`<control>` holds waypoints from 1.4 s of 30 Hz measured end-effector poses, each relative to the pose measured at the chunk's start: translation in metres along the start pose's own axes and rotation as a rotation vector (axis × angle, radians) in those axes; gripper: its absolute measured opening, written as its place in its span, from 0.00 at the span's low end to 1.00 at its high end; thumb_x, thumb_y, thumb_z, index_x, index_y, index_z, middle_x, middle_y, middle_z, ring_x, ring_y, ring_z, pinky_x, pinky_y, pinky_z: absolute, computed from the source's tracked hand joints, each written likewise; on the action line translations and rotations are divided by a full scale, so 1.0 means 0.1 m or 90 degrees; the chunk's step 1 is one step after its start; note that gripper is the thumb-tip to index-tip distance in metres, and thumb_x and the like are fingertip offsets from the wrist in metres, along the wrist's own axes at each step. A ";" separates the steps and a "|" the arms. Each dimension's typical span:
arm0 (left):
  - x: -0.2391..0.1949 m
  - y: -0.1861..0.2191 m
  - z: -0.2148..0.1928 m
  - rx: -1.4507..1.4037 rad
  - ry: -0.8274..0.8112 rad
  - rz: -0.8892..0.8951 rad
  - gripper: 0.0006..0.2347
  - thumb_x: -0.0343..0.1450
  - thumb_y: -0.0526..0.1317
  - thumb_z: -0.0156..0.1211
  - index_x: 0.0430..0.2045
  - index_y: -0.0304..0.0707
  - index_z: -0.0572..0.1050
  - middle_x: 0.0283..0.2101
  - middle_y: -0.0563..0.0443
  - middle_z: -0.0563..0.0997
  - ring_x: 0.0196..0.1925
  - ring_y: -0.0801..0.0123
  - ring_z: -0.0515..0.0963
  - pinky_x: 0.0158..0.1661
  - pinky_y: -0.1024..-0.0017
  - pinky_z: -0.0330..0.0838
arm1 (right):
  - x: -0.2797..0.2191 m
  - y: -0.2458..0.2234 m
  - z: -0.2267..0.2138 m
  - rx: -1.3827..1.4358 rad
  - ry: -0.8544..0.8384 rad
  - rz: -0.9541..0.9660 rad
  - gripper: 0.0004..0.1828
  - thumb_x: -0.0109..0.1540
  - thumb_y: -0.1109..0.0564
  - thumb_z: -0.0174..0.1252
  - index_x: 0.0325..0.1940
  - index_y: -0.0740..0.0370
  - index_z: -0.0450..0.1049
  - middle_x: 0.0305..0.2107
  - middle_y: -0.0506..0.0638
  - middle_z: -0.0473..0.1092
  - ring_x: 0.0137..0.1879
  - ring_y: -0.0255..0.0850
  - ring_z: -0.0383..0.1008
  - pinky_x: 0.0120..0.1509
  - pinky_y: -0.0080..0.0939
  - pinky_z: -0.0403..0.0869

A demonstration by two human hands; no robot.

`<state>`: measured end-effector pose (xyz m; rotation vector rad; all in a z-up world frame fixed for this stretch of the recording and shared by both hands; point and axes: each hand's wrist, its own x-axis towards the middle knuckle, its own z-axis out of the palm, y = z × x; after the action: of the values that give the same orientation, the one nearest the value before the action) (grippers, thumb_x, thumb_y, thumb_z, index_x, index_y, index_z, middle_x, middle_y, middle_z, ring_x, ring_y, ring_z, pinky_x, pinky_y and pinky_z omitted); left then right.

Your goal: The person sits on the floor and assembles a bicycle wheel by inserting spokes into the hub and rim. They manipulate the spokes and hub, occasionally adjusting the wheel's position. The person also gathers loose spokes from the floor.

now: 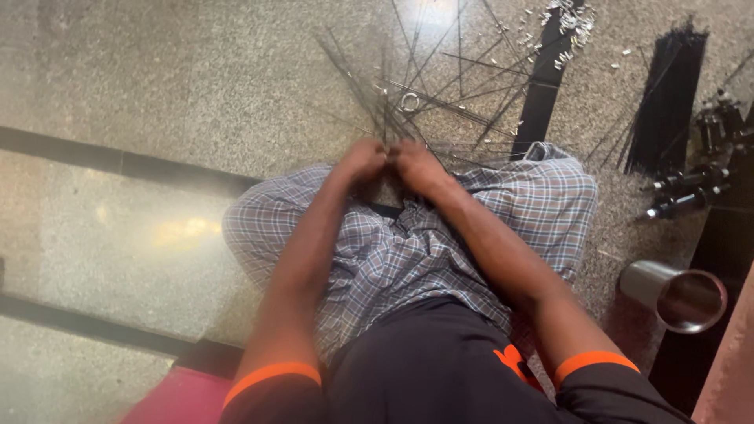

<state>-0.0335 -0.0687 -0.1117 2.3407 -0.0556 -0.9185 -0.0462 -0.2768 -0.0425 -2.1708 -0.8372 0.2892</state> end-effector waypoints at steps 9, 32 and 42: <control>-0.10 0.52 -0.83 0.073 0.167 -0.128 0.17 0.72 0.50 0.59 0.39 0.34 0.81 0.46 0.32 0.81 0.49 0.40 0.80 0.49 0.49 0.72 | -0.19 0.04 -0.43 -0.181 -0.056 0.208 0.06 0.58 0.57 0.60 0.37 0.61 0.74 0.39 0.58 0.71 0.50 0.57 0.73 0.52 0.58 0.73; 0.11 0.67 -0.82 -0.057 0.117 0.026 0.12 0.70 0.43 0.59 0.36 0.33 0.81 0.44 0.33 0.83 0.49 0.42 0.81 0.51 0.53 0.73 | -0.10 0.18 0.25 -0.200 0.098 0.164 0.06 0.59 0.57 0.58 0.36 0.60 0.71 0.34 0.59 0.71 0.43 0.58 0.74 0.47 0.57 0.74; 0.13 0.76 -0.88 -0.128 0.171 -0.025 0.12 0.69 0.45 0.61 0.37 0.34 0.80 0.45 0.37 0.83 0.50 0.45 0.80 0.53 0.55 0.72 | 0.19 0.83 -0.68 -0.221 0.179 0.380 0.07 0.63 0.56 0.61 0.36 0.62 0.74 0.35 0.58 0.71 0.44 0.52 0.74 0.49 0.54 0.74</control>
<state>0.0445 -0.0870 -0.0268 2.2614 0.1852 -0.5906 0.0380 -0.3447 -0.0570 -2.6769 -0.0646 0.1260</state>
